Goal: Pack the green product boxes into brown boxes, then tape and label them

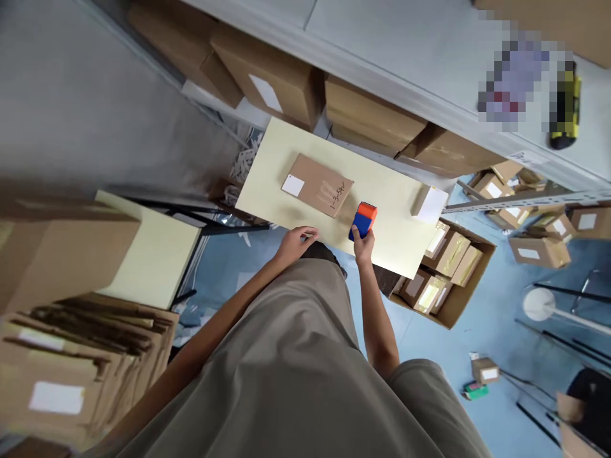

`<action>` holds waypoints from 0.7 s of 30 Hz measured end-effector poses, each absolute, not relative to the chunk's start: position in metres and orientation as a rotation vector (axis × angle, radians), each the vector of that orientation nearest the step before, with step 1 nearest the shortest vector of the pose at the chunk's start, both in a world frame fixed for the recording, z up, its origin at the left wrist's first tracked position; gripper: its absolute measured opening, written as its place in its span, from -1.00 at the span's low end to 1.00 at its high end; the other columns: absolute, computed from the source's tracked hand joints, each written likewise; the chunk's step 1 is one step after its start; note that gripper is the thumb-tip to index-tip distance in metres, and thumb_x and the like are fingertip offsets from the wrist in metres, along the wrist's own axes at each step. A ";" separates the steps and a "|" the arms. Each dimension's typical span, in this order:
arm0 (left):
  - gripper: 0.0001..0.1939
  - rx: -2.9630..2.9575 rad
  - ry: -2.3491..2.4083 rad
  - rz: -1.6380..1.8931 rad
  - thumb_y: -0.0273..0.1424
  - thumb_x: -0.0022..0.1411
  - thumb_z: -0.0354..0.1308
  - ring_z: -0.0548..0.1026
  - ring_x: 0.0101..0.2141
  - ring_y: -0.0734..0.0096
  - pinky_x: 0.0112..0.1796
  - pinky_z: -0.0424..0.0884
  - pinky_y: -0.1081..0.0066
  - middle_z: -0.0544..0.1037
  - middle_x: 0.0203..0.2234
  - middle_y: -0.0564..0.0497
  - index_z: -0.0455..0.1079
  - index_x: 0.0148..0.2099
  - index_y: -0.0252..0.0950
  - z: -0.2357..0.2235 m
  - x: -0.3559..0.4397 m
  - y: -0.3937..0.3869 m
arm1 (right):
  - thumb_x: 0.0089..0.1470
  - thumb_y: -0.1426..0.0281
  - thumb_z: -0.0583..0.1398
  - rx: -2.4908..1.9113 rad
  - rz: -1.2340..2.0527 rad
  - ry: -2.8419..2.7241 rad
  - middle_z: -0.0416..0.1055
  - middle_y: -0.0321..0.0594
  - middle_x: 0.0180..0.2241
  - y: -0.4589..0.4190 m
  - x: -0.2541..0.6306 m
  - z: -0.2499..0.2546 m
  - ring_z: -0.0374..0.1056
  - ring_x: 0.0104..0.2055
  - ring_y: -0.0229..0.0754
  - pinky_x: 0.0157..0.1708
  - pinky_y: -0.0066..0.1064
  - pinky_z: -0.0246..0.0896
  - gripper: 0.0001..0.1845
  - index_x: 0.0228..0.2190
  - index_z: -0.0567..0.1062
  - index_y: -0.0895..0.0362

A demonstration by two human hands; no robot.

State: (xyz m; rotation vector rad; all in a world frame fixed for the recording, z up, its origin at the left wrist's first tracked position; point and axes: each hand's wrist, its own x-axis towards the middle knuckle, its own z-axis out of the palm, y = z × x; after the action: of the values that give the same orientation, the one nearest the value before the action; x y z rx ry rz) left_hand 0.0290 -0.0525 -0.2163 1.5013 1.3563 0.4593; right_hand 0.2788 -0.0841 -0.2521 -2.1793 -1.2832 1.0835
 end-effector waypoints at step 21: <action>-0.79 1.306 1.327 0.705 -0.25 0.40 0.31 0.66 -0.04 0.10 0.03 0.57 0.16 0.75 -0.06 -0.12 0.64 -0.01 -0.21 -0.169 0.083 -0.201 | 0.23 -0.31 0.31 -1.512 1.566 -1.315 0.68 -0.03 -0.06 -0.189 0.279 -0.171 0.54 0.10 0.10 0.19 -0.10 0.50 -0.18 0.08 0.59 0.15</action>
State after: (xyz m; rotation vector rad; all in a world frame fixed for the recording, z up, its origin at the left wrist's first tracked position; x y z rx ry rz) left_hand 0.0832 -0.2013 -0.1689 1.3055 1.3274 0.7046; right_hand 0.2792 -0.1886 -0.1709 -1.5118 -1.3153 1.5657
